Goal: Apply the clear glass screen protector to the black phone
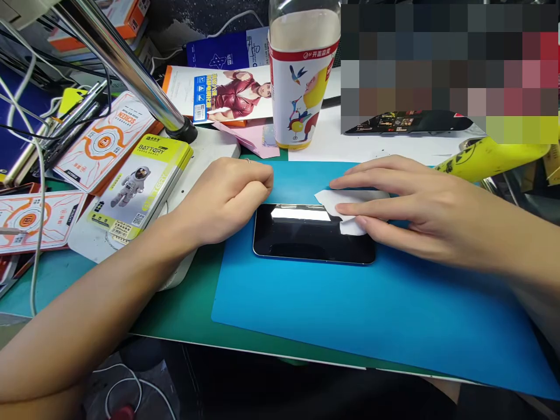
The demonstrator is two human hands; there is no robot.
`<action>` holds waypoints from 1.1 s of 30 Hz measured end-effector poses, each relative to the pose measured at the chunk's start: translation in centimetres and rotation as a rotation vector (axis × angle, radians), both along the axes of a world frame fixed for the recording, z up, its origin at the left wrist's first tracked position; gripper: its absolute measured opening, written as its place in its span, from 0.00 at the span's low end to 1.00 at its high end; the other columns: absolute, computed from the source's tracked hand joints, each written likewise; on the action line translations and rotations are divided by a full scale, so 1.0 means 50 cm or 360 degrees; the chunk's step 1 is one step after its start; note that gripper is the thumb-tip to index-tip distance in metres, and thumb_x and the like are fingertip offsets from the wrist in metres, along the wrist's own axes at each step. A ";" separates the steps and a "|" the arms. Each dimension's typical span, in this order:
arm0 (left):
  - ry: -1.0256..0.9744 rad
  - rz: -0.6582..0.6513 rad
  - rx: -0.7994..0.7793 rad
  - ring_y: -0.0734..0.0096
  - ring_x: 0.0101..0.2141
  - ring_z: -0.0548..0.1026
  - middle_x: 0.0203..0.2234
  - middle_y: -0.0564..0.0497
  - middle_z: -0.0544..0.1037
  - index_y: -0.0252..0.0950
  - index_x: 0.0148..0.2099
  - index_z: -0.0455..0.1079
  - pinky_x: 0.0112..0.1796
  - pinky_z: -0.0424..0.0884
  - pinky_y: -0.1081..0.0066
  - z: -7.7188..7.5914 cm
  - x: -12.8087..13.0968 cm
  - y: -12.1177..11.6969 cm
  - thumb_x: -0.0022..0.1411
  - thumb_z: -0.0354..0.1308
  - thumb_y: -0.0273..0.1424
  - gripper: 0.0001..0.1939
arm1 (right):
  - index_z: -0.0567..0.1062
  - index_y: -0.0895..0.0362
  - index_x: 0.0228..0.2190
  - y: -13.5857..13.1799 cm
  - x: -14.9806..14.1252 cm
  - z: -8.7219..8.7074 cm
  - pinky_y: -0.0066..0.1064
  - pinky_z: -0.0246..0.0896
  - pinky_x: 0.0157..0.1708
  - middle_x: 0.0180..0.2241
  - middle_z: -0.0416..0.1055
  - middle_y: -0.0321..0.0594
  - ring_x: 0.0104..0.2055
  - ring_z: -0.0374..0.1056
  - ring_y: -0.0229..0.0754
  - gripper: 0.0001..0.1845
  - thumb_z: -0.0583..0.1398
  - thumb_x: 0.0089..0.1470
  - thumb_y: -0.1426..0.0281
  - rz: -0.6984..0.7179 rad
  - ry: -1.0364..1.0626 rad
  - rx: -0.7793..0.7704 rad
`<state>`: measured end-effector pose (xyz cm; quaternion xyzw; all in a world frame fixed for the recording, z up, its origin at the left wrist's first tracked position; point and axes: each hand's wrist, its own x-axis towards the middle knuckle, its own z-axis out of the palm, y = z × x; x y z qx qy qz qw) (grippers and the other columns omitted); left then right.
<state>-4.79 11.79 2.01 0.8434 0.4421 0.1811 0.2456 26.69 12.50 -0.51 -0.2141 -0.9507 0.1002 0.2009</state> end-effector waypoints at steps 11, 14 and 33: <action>0.0070 0.0030 0.0009 0.67 0.24 0.69 0.21 0.55 0.73 0.40 0.30 0.70 0.30 0.61 0.64 -0.004 -0.009 0.009 0.63 0.48 0.31 0.12 | 0.85 0.44 0.50 0.002 0.004 0.006 0.54 0.78 0.54 0.53 0.83 0.40 0.55 0.78 0.56 0.16 0.60 0.68 0.68 0.0018 0.0019 0.0032; 0.0114 -0.0057 0.0003 0.66 0.28 0.72 0.26 0.54 0.78 0.39 0.33 0.72 0.33 0.64 0.65 -0.008 -0.006 0.006 0.65 0.50 0.30 0.11 | 0.85 0.46 0.52 0.001 0.000 0.003 0.54 0.78 0.53 0.55 0.83 0.42 0.55 0.78 0.56 0.16 0.61 0.68 0.68 0.0065 0.0007 0.0015; 0.0312 -0.0659 0.0022 0.49 0.56 0.73 0.56 0.41 0.75 0.41 0.66 0.65 0.54 0.72 0.57 -0.012 -0.007 -0.010 0.63 0.74 0.44 0.35 | 0.85 0.46 0.51 -0.023 -0.006 0.030 0.48 0.79 0.46 0.53 0.82 0.42 0.53 0.77 0.55 0.16 0.58 0.70 0.66 0.0138 -0.0114 -0.0010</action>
